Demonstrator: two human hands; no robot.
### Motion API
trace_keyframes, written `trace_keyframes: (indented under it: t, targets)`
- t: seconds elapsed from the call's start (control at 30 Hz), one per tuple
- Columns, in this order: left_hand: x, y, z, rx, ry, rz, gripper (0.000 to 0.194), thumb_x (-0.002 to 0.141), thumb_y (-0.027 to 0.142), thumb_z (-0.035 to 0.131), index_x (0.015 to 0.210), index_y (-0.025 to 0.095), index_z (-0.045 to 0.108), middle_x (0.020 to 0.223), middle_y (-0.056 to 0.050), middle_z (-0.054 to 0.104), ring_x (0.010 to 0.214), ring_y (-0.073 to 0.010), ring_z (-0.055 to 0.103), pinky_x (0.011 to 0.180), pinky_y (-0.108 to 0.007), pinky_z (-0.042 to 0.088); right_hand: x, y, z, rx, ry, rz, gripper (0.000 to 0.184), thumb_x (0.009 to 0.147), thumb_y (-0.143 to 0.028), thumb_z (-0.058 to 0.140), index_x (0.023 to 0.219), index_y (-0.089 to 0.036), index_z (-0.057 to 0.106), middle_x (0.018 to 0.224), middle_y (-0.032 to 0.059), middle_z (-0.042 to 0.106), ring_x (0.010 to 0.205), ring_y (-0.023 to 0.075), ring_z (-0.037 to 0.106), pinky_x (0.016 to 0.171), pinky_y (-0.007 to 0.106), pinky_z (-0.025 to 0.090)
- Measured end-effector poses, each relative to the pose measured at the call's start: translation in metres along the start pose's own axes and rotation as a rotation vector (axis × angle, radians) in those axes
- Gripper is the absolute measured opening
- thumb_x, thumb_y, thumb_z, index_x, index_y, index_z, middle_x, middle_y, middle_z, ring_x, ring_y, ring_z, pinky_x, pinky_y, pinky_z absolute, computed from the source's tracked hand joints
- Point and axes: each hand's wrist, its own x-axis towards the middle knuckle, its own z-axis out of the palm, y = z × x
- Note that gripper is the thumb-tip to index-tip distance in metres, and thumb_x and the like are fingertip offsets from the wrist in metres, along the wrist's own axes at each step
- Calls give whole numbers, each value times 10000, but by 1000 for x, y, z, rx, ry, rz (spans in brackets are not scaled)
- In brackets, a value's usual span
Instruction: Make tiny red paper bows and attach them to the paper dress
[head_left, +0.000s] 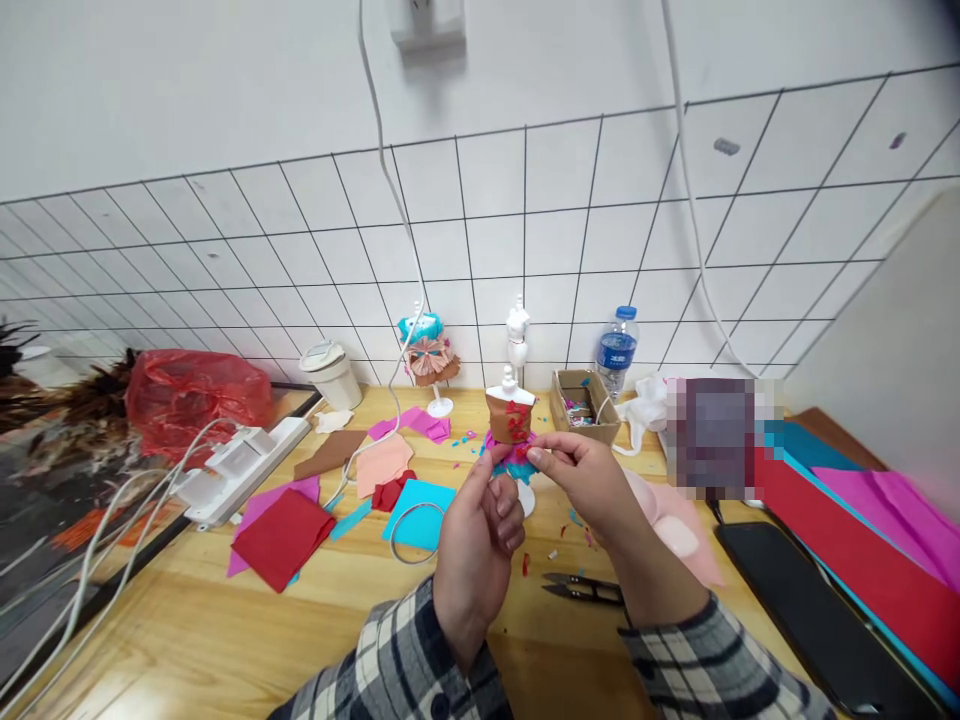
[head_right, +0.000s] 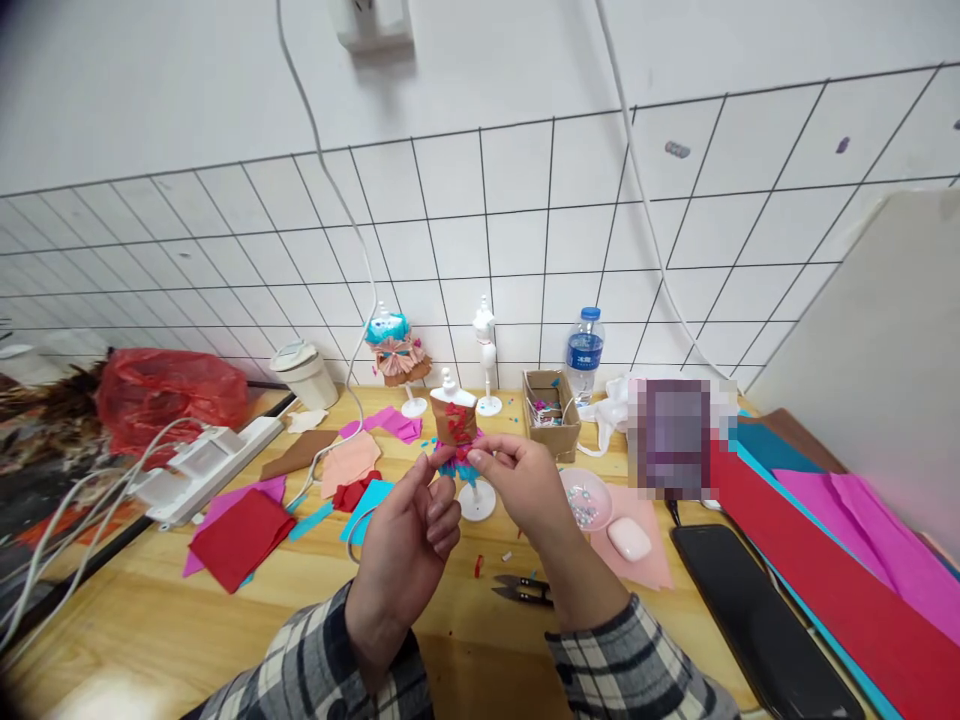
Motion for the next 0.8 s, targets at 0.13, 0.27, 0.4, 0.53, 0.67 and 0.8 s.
trace_keyframes:
  t: [0.13, 0.27, 0.4, 0.53, 0.67, 0.8]
  targets:
    - [1, -4, 1, 6, 6, 30, 284, 851, 431, 580, 1005, 193, 564, 517, 93, 322, 390, -37, 219, 379, -170, 173, 3, 2, -1, -16, 40, -18, 323, 704, -445, 703, 850, -157, 718, 577, -12, 527, 572, 128, 438, 532, 252, 344]
    - [0, -9, 6, 12, 38, 21, 228, 838, 396, 605, 912, 184, 566, 501, 92, 316, 385, -38, 222, 372, -174, 179, 4, 1, -4, 0, 45, -25, 327, 695, -441, 707, 850, -153, 721, 565, -31, 483, 559, 111, 386, 525, 246, 313]
    - [0, -13, 10, 12, 65, 70, 199, 865, 367, 577, 843, 170, 563, 486, 88, 325, 382, -39, 227, 368, -174, 187, 4, 1, -3, 16, 19, -26, 327, 690, -432, 714, 849, -147, 722, 524, -61, 375, 543, 100, 337, 520, 242, 288]
    - [3, -15, 10, 4, 66, 97, 199, 838, 375, 616, 853, 184, 559, 467, 97, 326, 369, -39, 226, 364, -172, 180, 4, 1, -1, 9, 23, -45, 309, 698, -425, 707, 836, -149, 718, 518, -71, 324, 526, 92, 307, 512, 241, 281]
    - [5, -16, 9, -32, 45, 95, 211, 834, 388, 617, 898, 192, 568, 453, 101, 328, 362, -40, 223, 365, -171, 174, 3, -2, -2, 8, 40, -61, 305, 696, -421, 704, 827, -146, 715, 525, -62, 365, 522, 88, 319, 496, 233, 269]
    - [7, -17, 10, -76, 22, 58, 232, 840, 413, 608, 888, 190, 566, 462, 98, 327, 367, -39, 239, 377, -168, 190, 3, -3, -2, -2, 62, -62, 310, 690, -422, 703, 832, -147, 715, 545, -42, 433, 531, 90, 342, 482, 222, 275]
